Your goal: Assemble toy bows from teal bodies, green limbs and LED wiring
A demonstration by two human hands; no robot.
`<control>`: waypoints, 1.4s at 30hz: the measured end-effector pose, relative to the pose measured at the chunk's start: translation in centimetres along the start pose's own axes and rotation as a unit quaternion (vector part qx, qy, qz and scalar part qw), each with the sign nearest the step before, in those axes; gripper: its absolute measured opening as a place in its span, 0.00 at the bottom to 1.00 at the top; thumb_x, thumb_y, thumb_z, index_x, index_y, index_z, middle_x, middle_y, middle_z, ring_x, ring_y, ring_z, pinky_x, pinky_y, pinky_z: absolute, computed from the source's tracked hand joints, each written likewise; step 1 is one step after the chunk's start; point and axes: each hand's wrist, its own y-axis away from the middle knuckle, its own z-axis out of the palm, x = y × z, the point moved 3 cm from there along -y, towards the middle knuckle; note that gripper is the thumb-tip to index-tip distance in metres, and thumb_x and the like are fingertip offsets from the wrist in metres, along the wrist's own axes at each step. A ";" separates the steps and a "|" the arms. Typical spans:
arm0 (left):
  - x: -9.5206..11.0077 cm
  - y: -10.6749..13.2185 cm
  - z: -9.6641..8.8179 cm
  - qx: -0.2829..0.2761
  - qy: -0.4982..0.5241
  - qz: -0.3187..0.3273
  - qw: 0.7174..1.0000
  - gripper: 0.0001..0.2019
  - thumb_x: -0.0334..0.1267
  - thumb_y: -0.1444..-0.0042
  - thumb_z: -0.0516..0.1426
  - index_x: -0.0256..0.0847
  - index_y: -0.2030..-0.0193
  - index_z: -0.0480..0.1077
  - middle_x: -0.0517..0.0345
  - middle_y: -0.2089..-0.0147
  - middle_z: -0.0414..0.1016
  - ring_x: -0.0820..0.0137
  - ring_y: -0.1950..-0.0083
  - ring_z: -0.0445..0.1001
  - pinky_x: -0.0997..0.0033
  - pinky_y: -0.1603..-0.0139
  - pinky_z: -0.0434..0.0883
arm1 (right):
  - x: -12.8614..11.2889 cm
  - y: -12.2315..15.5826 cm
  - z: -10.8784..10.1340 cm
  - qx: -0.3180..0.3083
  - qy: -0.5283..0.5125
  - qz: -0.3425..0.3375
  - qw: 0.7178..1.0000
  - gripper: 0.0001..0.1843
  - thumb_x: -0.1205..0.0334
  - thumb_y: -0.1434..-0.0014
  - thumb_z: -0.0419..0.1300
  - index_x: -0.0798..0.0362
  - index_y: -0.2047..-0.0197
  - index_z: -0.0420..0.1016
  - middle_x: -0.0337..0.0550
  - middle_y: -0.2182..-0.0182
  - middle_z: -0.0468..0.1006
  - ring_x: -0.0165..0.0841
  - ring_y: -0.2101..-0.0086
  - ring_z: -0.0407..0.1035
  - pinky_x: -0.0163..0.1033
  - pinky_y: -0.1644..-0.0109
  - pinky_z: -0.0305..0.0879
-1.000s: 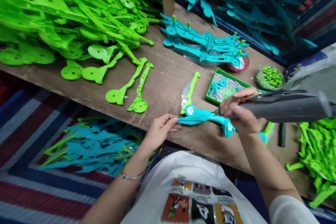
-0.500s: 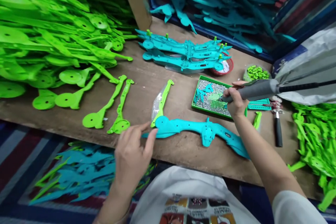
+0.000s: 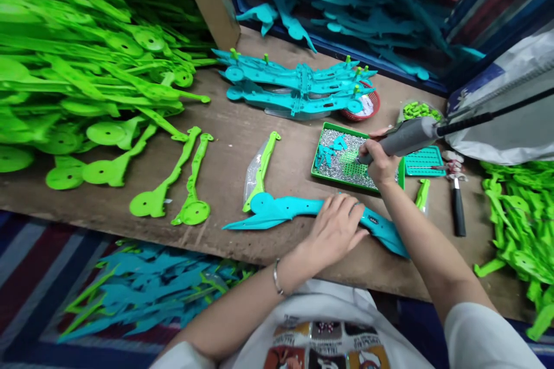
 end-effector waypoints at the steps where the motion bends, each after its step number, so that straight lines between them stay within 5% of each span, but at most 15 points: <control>1: 0.1 -0.8 0.5 -0.022 -0.019 0.000 1.000 0.19 0.47 0.37 0.62 0.37 0.46 0.68 0.45 0.47 0.73 0.53 0.43 0.69 0.52 0.41 0.66 | -0.1 -0.1 0.1 0.001 0.009 -0.001 1.000 0.12 0.57 0.46 0.66 0.49 0.62 0.69 0.29 0.82 0.70 0.28 0.82 0.64 0.37 0.75 0.65; 7: -0.5 -2.6 1.8 -0.083 -0.083 -0.031 0.993 0.19 0.46 0.40 0.64 0.37 0.49 0.68 0.46 0.47 0.73 0.53 0.45 0.69 0.54 0.45 0.65 | -4.3 0.7 -1.7 0.015 -0.004 -0.038 0.999 0.11 0.57 0.43 0.66 0.46 0.59 0.70 0.29 0.80 0.69 0.29 0.81 0.65 0.39 0.73 0.66; 14: -0.6 -3.0 1.0 -0.076 -0.067 -0.010 0.995 0.28 0.52 0.41 0.65 0.38 0.42 0.66 0.46 0.48 0.73 0.52 0.46 0.68 0.49 0.40 0.60 | -11.5 6.9 -9.1 0.020 0.000 -0.042 0.999 0.07 0.63 0.42 0.65 0.44 0.59 0.75 0.32 0.79 0.70 0.30 0.81 0.65 0.41 0.74 0.66; 17: -1.1 -3.0 1.1 -0.069 -0.060 0.000 0.996 0.30 0.46 0.40 0.65 0.36 0.35 0.62 0.44 0.47 0.72 0.52 0.45 0.69 0.50 0.41 0.62 | -12.8 10.2 -12.2 0.059 0.026 -0.031 0.997 0.10 0.62 0.43 0.66 0.44 0.57 0.77 0.32 0.81 0.70 0.31 0.82 0.64 0.42 0.76 0.66; 26: -1.8 -2.2 2.2 -0.047 0.038 -0.003 0.998 0.29 0.37 0.38 0.63 0.39 0.32 0.61 0.45 0.45 0.71 0.54 0.44 0.70 0.53 0.42 0.68 | -12.4 15.6 -15.3 0.087 0.046 0.024 0.995 0.12 0.62 0.42 0.67 0.48 0.55 0.72 0.31 0.79 0.72 0.31 0.80 0.68 0.41 0.73 0.68; 42: -1.9 -2.3 2.6 -0.065 -0.001 -0.008 0.998 0.19 0.47 0.38 0.63 0.44 0.43 0.74 0.49 0.50 0.71 0.57 0.50 0.66 0.56 0.49 0.64 | -10.2 17.4 -15.9 0.048 0.082 0.053 0.994 0.11 0.61 0.43 0.68 0.45 0.58 0.71 0.32 0.74 0.76 0.33 0.76 0.72 0.42 0.71 0.69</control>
